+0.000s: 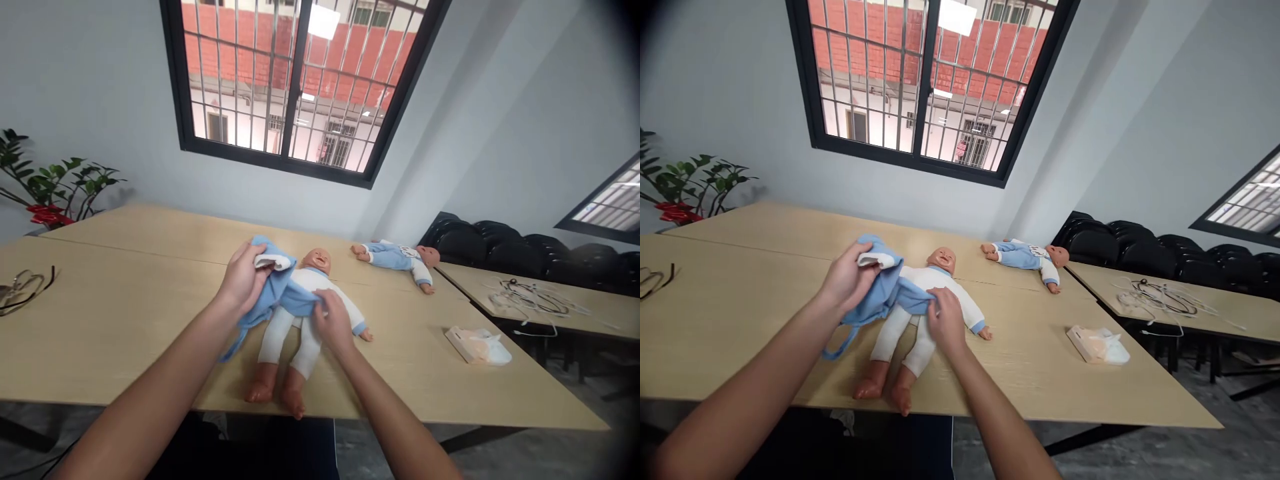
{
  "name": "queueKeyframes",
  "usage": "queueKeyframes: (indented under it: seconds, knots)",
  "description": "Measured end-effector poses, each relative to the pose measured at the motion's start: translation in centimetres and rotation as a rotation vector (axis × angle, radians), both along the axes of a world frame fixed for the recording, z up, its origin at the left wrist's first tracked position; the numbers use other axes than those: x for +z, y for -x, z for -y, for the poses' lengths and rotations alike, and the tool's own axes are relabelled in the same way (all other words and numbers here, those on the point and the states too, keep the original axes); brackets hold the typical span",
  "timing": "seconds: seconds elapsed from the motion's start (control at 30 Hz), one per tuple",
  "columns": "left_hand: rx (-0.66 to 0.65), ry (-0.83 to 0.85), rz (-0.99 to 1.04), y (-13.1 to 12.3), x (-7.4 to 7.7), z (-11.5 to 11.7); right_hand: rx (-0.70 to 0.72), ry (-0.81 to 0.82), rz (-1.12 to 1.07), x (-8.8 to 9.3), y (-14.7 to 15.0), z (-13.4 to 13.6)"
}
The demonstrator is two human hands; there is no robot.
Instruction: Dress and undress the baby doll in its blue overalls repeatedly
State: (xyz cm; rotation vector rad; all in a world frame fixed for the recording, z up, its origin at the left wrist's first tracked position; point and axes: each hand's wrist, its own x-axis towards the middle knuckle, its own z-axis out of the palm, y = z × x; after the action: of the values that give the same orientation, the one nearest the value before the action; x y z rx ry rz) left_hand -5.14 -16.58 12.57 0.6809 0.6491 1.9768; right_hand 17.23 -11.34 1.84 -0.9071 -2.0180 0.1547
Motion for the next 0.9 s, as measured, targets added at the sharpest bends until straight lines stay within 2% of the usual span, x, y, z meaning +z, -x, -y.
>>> queueKeyframes:
  seconds: [0.07, 0.13, 0.23, 0.33, 0.4, 0.43, 0.5, 0.57, 0.67, 0.77, 0.83, 0.9]
  knots:
    - [-0.044, 0.085, -0.075, 0.7, 0.0, -2.1, -0.013, 0.14, -0.125, 1.3, -0.7, -2.5]
    - [-0.076, 0.14, -0.135, 1.1, 0.6, -4.3, -0.066, 0.253, -0.239, 3.4, -1.2, -5.2]
    - [-0.102, 0.117, -0.177, 1.0, 2.9, -7.2, -0.171, 0.27, -0.385, 7.8, -1.9, -8.2]
    - [-0.066, 0.021, -0.202, 0.7, 5.5, -8.3, -0.215, 0.1, -0.505, 12.2, -2.9, -8.5]
    - [-0.017, -0.097, -0.255, 0.8, 6.4, -7.9, -0.191, -0.105, -0.503, 13.9, -4.0, -6.9]
    - [-0.012, -0.15, -0.304, 1.0, 6.4, -7.3, -0.168, -0.214, -0.448, 14.2, -4.6, -5.7]
    - [-0.07, -0.198, -0.464, 1.7, 5.5, -5.5, -0.081, -0.377, -0.232, 13.4, -5.9, -2.8]
    - [-0.221, -0.14, -0.704, 2.5, 3.7, -3.3, 0.074, -0.403, 0.013, 10.8, -7.2, 0.1]
    - [-0.527, -0.031, -1.073, 3.2, 0.1, 0.0, 0.25, -0.219, 0.272, 5.2, -8.7, 4.0]
    - [-0.826, 0.052, -1.271, 3.2, -3.0, 2.3, 0.321, -0.093, 0.415, 0.5, -9.5, 7.0]
    - [-0.954, 0.096, -1.305, 3.2, -4.4, 2.6, 0.356, -0.004, 0.444, -1.2, -9.9, 8.3]
    - [-1.025, 0.147, -1.335, 3.1, -5.3, 1.5, 0.411, 0.083, 0.417, -1.7, -10.0, 8.5]
